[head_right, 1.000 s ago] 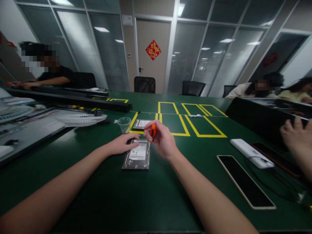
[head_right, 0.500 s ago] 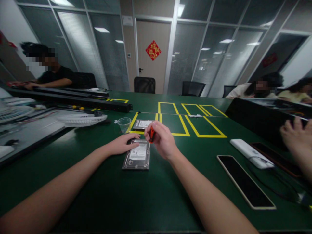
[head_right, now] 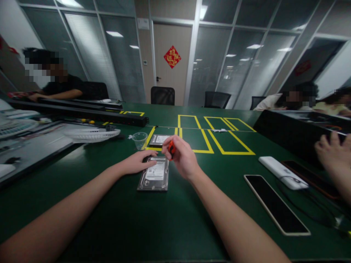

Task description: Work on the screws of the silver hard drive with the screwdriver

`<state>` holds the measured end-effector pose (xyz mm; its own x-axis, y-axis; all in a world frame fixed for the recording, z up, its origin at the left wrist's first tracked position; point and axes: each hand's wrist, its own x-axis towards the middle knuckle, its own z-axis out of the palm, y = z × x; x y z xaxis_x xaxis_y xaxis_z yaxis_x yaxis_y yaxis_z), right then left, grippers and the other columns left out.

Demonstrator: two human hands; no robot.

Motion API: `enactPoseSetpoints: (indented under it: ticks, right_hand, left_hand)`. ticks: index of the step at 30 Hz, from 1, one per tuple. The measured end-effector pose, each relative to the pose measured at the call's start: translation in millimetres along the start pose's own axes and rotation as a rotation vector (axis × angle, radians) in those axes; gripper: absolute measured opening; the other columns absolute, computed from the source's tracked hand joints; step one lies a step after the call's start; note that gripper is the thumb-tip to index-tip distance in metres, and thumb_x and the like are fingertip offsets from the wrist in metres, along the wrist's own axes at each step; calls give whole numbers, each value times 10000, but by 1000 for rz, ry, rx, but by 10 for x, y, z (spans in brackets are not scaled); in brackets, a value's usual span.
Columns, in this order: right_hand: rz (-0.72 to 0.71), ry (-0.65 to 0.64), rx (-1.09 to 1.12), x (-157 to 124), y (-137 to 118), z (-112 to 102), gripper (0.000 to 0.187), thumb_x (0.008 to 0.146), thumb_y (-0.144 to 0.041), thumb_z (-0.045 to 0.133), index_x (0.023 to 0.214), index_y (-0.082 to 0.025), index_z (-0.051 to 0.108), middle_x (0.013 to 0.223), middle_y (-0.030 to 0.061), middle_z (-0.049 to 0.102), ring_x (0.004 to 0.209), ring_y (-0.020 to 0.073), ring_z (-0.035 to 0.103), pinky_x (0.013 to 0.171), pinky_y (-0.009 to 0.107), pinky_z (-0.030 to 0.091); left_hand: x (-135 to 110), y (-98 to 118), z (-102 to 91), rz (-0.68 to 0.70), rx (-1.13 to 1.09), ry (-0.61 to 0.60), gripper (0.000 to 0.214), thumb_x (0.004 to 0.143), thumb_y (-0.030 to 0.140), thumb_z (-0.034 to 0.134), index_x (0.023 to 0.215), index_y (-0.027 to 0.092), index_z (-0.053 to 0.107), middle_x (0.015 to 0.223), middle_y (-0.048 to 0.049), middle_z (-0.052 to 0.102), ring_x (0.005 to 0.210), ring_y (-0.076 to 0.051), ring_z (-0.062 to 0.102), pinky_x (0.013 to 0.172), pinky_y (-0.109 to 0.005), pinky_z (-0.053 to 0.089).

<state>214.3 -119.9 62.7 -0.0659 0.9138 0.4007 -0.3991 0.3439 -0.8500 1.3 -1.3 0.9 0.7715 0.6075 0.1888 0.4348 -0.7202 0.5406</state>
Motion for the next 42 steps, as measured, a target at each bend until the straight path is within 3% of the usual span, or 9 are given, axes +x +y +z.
enactPoseSetpoints:
  ticks: [3, 9, 21, 28, 35, 42]
  right_hand:
    - [5, 11, 36, 15, 0, -3, 406, 1024, -486, 470, 882, -197, 718, 717, 42, 634, 594, 148, 468, 596, 308, 340]
    - [15, -11, 48, 20, 2, -3, 326, 1002, -407, 547, 805, -190, 689, 620, 9, 544, 598, 150, 466, 602, 301, 324]
    - [-4, -29, 29, -3, 12, 0, 165, 976, -319, 625, 856, -213, 586, 791, 15, 666, 620, 135, 536, 607, 291, 350]
    - [4, -34, 35, -9, 1, 8, 135, 977, -291, 616, 867, -214, 602, 802, 19, 684, 579, 122, 497, 587, 297, 312]
    - [11, -7, 56, 31, 13, -37, 407, 1026, -470, 464, 879, -187, 716, 712, 42, 646, 571, 137, 469, 591, 306, 331]
    - [17, -49, 37, 14, 2, -16, 316, 992, -391, 553, 807, -185, 705, 727, 31, 605, 605, 139, 473, 597, 302, 317]
  left_hand:
    - [1, -16, 9, -9, 2, 5, 411, 969, 545, 592, 1244, 247, 655, 1377, -86, 653, 1246, -301, 610, 1068, -432, 458]
    - [3, -28, 14, 1, 6, 3, 408, 971, 541, 588, 1235, 239, 660, 1368, -87, 659, 1245, -302, 614, 1077, -441, 455]
    - [9, 0, 3, 4, -3, -6, 412, 970, 530, 586, 1253, 240, 660, 1334, -76, 677, 1195, -295, 634, 1030, -414, 470]
    - [5, 12, -4, 9, 4, -3, 395, 967, 520, 589, 1239, 240, 655, 1315, -68, 683, 1182, -289, 634, 1025, -402, 473]
    - [3, -34, 14, 5, 5, 5, 409, 972, 563, 580, 1222, 249, 660, 1354, -68, 664, 1220, -293, 623, 1041, -408, 468]
    - [9, -66, 34, 6, 3, 16, 419, 967, 567, 583, 1232, 251, 658, 1369, -81, 660, 1238, -298, 617, 1063, -428, 457]
